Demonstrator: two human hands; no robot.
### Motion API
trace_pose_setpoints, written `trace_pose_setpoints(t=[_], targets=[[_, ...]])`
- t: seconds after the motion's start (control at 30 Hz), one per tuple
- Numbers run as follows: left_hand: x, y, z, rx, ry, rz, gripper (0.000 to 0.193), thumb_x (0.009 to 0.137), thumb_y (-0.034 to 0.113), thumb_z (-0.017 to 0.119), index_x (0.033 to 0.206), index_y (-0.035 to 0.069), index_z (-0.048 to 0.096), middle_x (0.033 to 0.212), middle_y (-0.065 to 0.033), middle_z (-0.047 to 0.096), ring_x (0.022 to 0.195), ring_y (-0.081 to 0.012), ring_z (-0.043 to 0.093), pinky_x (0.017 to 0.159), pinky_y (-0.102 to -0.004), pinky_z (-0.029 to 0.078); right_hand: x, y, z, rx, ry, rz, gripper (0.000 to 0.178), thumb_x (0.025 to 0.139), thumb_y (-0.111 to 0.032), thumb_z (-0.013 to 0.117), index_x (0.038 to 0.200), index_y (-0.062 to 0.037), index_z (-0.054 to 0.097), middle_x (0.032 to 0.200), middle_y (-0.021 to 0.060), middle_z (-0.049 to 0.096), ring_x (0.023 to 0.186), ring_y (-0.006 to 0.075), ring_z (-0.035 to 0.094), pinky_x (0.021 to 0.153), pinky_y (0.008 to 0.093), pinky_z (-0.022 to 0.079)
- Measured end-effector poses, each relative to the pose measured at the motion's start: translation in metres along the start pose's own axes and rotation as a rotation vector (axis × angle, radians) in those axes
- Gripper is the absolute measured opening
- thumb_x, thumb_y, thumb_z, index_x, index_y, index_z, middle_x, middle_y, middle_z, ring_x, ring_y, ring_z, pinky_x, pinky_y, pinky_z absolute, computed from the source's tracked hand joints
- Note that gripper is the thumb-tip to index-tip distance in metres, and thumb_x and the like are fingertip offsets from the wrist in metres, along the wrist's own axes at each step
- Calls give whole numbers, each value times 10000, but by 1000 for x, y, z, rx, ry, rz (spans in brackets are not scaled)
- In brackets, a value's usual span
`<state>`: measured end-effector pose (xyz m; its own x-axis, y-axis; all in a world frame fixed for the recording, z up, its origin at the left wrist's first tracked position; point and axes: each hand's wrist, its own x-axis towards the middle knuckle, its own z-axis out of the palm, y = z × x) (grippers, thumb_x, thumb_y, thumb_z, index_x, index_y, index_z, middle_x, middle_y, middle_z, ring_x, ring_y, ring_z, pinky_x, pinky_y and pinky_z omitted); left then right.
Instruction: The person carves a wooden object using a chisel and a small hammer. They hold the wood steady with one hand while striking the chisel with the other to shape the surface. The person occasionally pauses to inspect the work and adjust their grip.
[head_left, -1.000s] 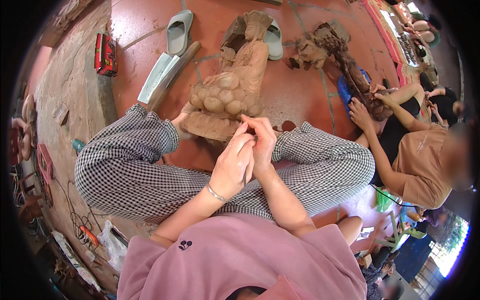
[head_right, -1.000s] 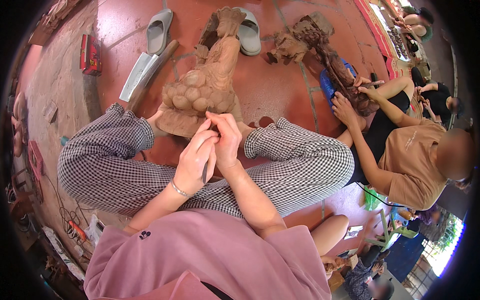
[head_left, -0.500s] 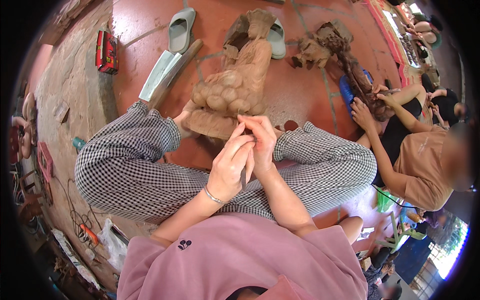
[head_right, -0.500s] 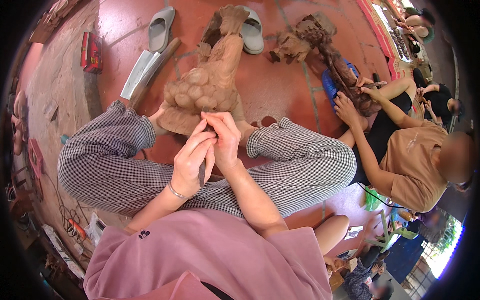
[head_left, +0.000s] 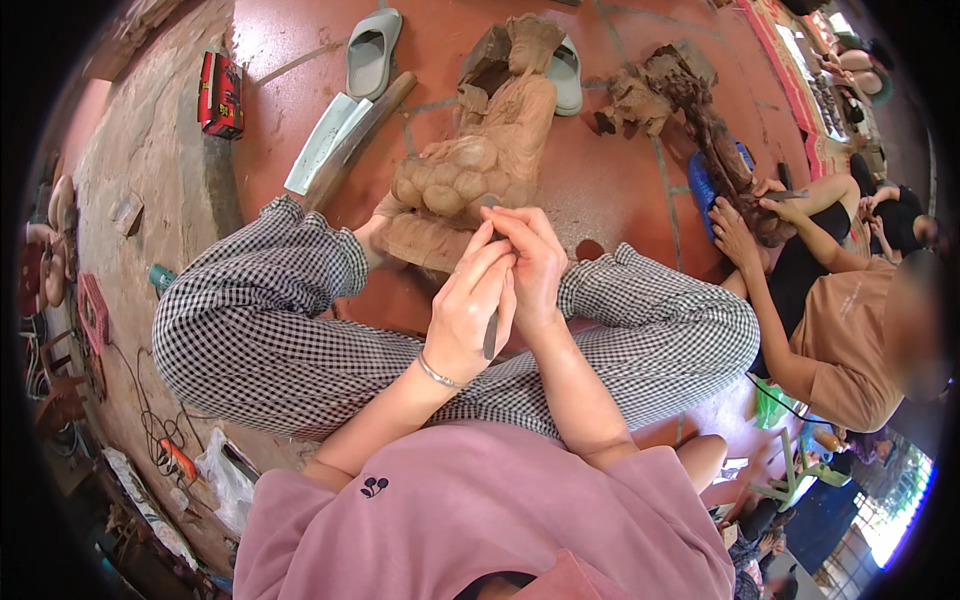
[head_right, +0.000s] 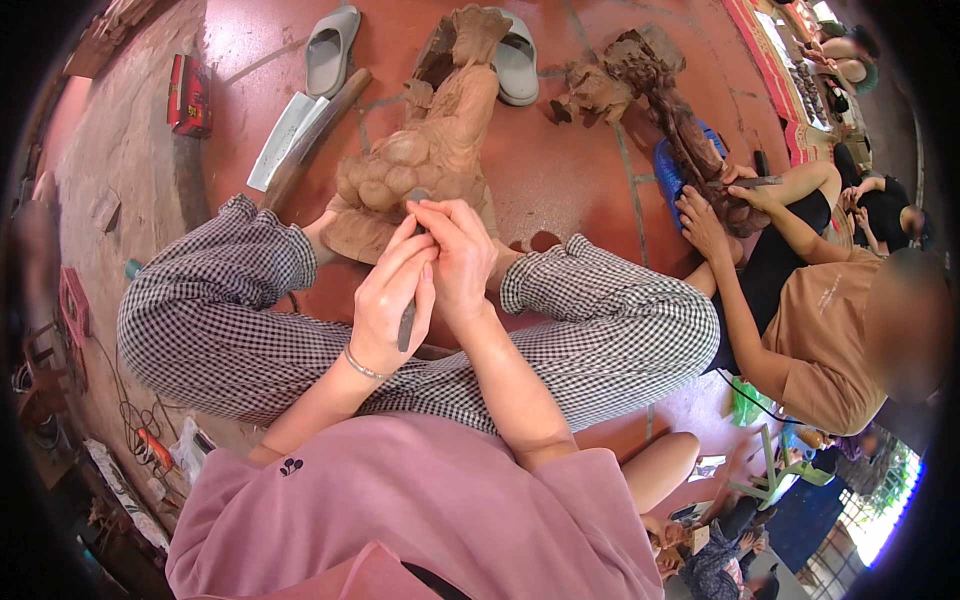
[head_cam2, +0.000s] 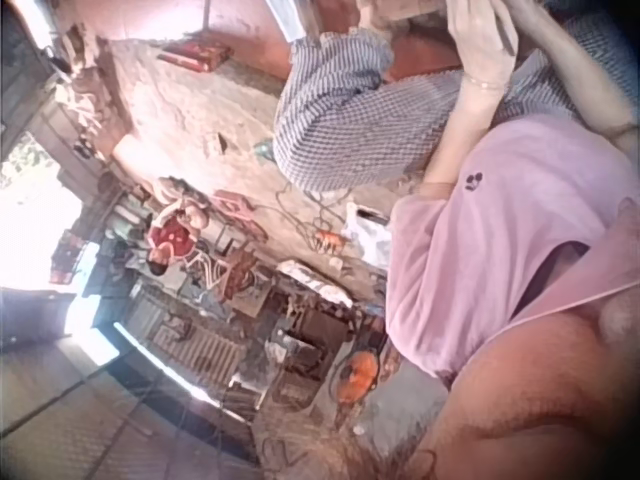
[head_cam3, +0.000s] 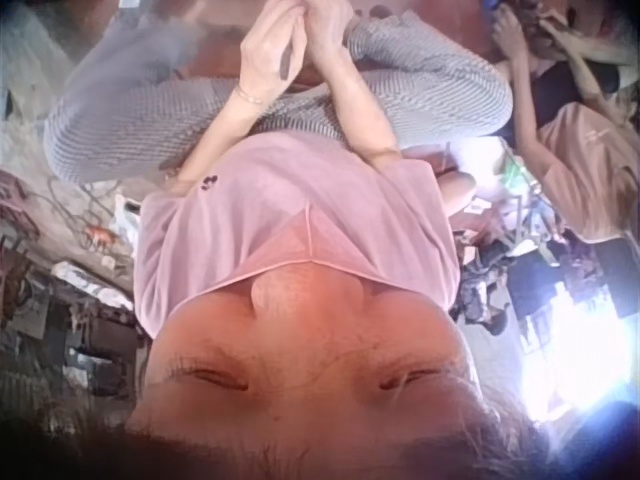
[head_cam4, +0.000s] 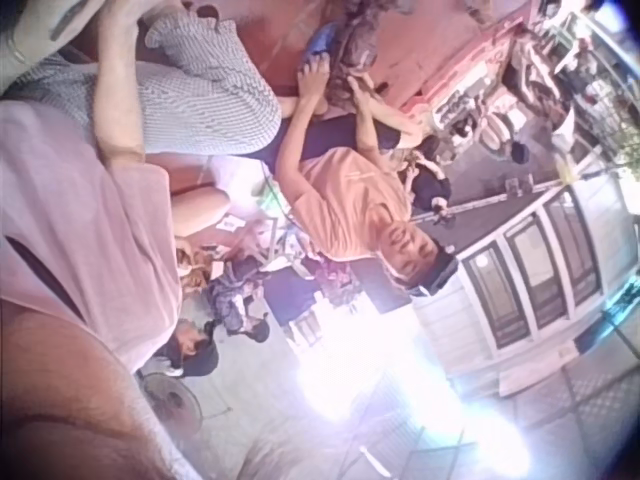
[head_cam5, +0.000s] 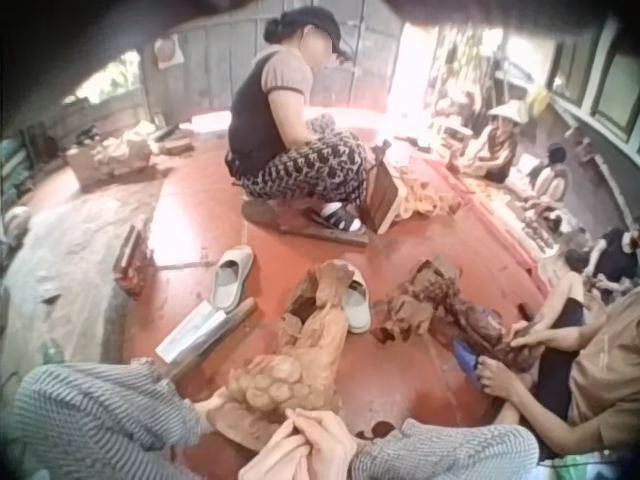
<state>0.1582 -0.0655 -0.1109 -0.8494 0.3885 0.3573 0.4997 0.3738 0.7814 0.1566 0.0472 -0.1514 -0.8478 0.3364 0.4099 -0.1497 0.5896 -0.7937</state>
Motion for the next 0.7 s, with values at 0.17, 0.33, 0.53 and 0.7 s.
trace_pose_setpoints(t=[0.17, 0.33, 0.53, 0.7], targets=[[-7, 7, -11, 19, -73, -64, 154, 904, -60, 605, 1026, -96, 692, 1100, -230, 691, 1217, -422, 635, 933, -419, 563, -15, 4, -7, -27, -179, 35, 288, 766, 3, 704, 1048, -6, 758, 930, 116, 708, 778, 213, 678, 658, 280, 524], [-2, 6, -11, -56, -21, -42, 129, 885, -95, 603, 973, -94, 697, 1059, -224, 700, 1215, -403, 643, 923, -406, 573, -5, 5, -1, 20, -57, -59, 269, 752, -2, 710, 1017, 8, 752, 945, 138, 711, 798, 241, 680, 675, 312, 531], [1, -5, 3, -64, 50, 13, 155, 884, -89, 618, 1016, -107, 696, 1111, -243, 689, 1236, -421, 624, 967, -413, 558, 9, 7, 1, -54, 7, -116, 276, 704, -32, 714, 976, -23, 759, 943, 102, 722, 826, 270, 684, 690, 328, 547], [-4, 3, 3, -23, -30, -27, 194, 893, -60, 623, 1067, -103, 697, 1158, -237, 686, 1264, -429, 603, 996, -422, 538, 1, 13, 0, -18, -8, -44, 271, 714, -53, 711, 978, -47, 770, 960, 94, 728, 833, 262, 687, 691, 340, 550]])
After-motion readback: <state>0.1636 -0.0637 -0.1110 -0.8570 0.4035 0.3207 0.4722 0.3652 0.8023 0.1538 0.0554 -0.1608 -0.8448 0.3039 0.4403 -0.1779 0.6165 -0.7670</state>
